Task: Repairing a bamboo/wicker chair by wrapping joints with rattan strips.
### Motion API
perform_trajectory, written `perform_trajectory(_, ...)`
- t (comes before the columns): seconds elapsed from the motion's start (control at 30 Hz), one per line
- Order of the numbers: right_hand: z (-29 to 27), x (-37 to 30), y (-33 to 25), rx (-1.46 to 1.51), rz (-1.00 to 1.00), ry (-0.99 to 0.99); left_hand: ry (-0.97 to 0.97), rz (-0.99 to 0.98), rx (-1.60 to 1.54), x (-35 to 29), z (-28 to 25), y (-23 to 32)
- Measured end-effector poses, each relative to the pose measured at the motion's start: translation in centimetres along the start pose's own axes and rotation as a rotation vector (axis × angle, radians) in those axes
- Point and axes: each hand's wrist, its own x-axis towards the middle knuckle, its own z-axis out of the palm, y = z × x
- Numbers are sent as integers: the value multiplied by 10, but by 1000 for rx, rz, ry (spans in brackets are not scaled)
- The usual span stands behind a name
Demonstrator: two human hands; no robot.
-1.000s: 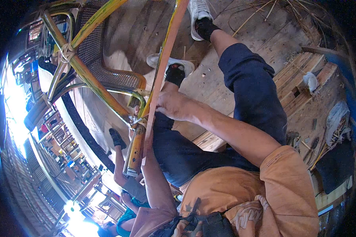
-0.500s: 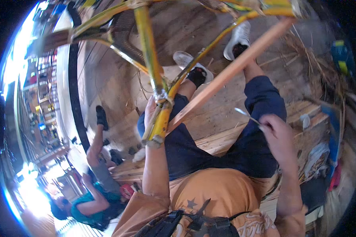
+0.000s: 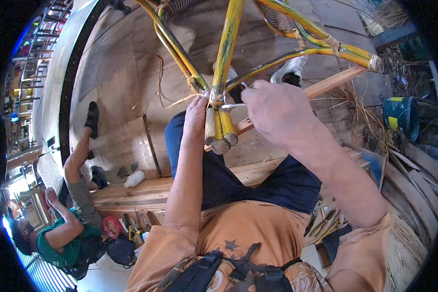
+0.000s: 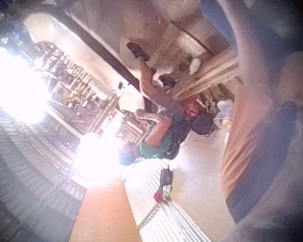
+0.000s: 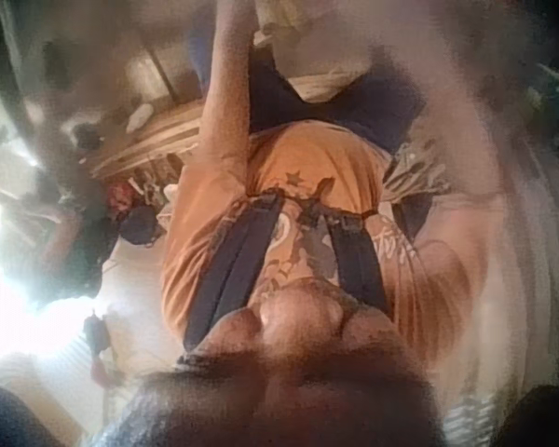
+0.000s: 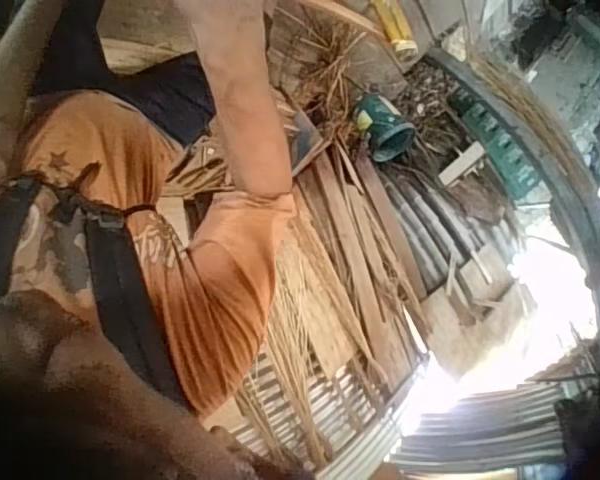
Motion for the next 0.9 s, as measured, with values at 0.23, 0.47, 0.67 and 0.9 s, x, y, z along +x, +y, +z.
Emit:
perform_trajectory(0.23, 6, 29, -13, -202, -34, -89, -24, 0, -62, 8, -7, -9)
perform_trajectory(0.47, 11, 47, -15, -228, -40, -191, -12, 6, -70, 1, -3, -4)
perform_trajectory(0.67, 11, 57, -19, -222, -120, -70, 51, 13, 23, 1, -2, -2)
perform_trajectory(0.9, -17, 67, -20, -280, -122, -218, -6, 6, -17, -2, 0, 0)
